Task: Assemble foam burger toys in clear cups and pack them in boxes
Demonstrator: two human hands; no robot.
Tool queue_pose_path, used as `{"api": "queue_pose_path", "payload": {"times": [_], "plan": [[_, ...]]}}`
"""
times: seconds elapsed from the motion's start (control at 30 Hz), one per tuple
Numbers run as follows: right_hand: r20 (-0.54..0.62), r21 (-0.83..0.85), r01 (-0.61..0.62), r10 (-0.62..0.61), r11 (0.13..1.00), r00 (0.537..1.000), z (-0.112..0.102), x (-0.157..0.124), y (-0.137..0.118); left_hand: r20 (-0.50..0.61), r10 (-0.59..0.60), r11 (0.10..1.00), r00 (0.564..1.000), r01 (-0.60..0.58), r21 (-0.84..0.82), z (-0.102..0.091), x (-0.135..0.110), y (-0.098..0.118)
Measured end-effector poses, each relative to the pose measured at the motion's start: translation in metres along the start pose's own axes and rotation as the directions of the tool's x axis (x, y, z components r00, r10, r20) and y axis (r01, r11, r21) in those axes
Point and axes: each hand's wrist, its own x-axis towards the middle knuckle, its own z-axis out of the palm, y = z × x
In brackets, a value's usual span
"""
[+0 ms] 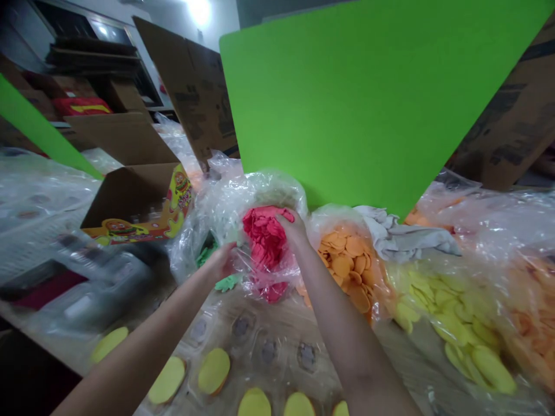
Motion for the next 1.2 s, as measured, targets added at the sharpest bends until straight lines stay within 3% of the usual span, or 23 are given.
{"api": "queue_pose_path", "payload": {"times": [0.13,0.3,0.37,0.43,0.57,0.6,0.63,0.67,0.7,0.73,0.8,0.83,0.87,0.9,0.93,0.97,1.03,1.2], "plan": [[0.088,-0.154,0.039,-0.025,0.987,0.996,-0.004,0.012,-0.028,-0.215,0.11,0.985,0.97,-0.077,0.154,-0.003,-0.016,-0.005],[0.09,-0.256,0.163,-0.145,0.953,0.985,-0.01,0.03,-0.062,-0.271,0.309,0.935,0.912,-0.239,0.262,-0.001,-0.046,-0.006],[0.105,-0.26,0.18,-0.158,0.949,0.982,-0.011,0.035,-0.072,-0.285,0.404,0.895,0.869,-0.312,0.319,0.0,-0.055,-0.01],[0.088,-0.239,0.152,-0.135,0.959,0.987,-0.012,0.039,-0.076,-0.284,0.552,0.806,0.784,-0.417,0.42,0.002,-0.065,-0.015],[0.042,-0.151,0.037,-0.031,0.988,0.999,-0.013,0.034,-0.071,-0.227,0.816,0.566,0.531,-0.655,0.501,0.01,-0.091,-0.025],[0.04,-0.11,0.001,0.003,0.994,0.999,-0.014,0.031,-0.069,-0.205,0.842,0.531,0.499,-0.702,0.474,0.013,-0.098,-0.027],[0.044,-0.062,-0.031,0.034,0.998,0.998,-0.014,0.027,-0.068,-0.171,0.852,0.515,0.494,-0.738,0.436,0.016,-0.104,-0.029],[0.057,-0.01,-0.059,0.06,0.998,0.997,-0.015,0.023,-0.067,-0.129,0.843,0.527,0.522,-0.756,0.387,0.02,-0.108,-0.03],[0.078,0.041,-0.082,0.079,0.996,0.994,-0.016,0.018,-0.068,-0.084,0.807,0.577,0.584,-0.751,0.321,0.025,-0.11,-0.031],[0.106,0.086,-0.1,0.091,0.991,0.99,-0.018,0.013,-0.069,-0.047,0.736,0.665,0.675,-0.709,0.236,0.03,-0.11,-0.032],[0.168,0.154,-0.124,0.098,0.98,0.981,-0.022,0.002,-0.076,0.039,0.461,0.887,0.887,-0.461,-0.003,0.041,-0.105,-0.031],[0.206,0.196,-0.135,0.094,0.971,0.974,-0.025,-0.005,-0.08,0.122,0.285,0.953,0.951,-0.268,-0.139,0.047,-0.1,-0.03],[0.247,0.246,-0.147,0.085,0.958,0.965,-0.029,-0.012,-0.083,0.233,0.136,0.963,0.963,-0.074,-0.258,0.053,-0.095,-0.029],[0.291,0.296,-0.16,0.071,0.942,0.954,-0.032,-0.019,-0.085,0.351,0.049,0.934,0.935,0.081,-0.347,0.058,-0.089,-0.026],[0.339,0.334,-0.178,0.058,0.926,0.939,-0.035,-0.027,-0.085,0.447,0.035,0.892,0.894,0.174,-0.418,0.062,-0.085,-0.023],[0.381,0.351,-0.193,0.048,0.916,0.923,-0.037,-0.033,-0.084,0.504,0.073,0.851,0.861,0.21,-0.482,0.066,-0.081,-0.021],[0.389,0.311,-0.18,0.048,0.933,0.92,-0.039,-0.045,-0.077,0.514,0.189,0.789,0.837,0.182,-0.587,0.071,-0.077,-0.016],[0.168,0.023,-0.015,0.011,1.0,0.986,-0.042,-0.075,-0.054,0.503,0.206,0.772,0.839,0.177,-0.611,0.072,-0.085,-0.022]]}}
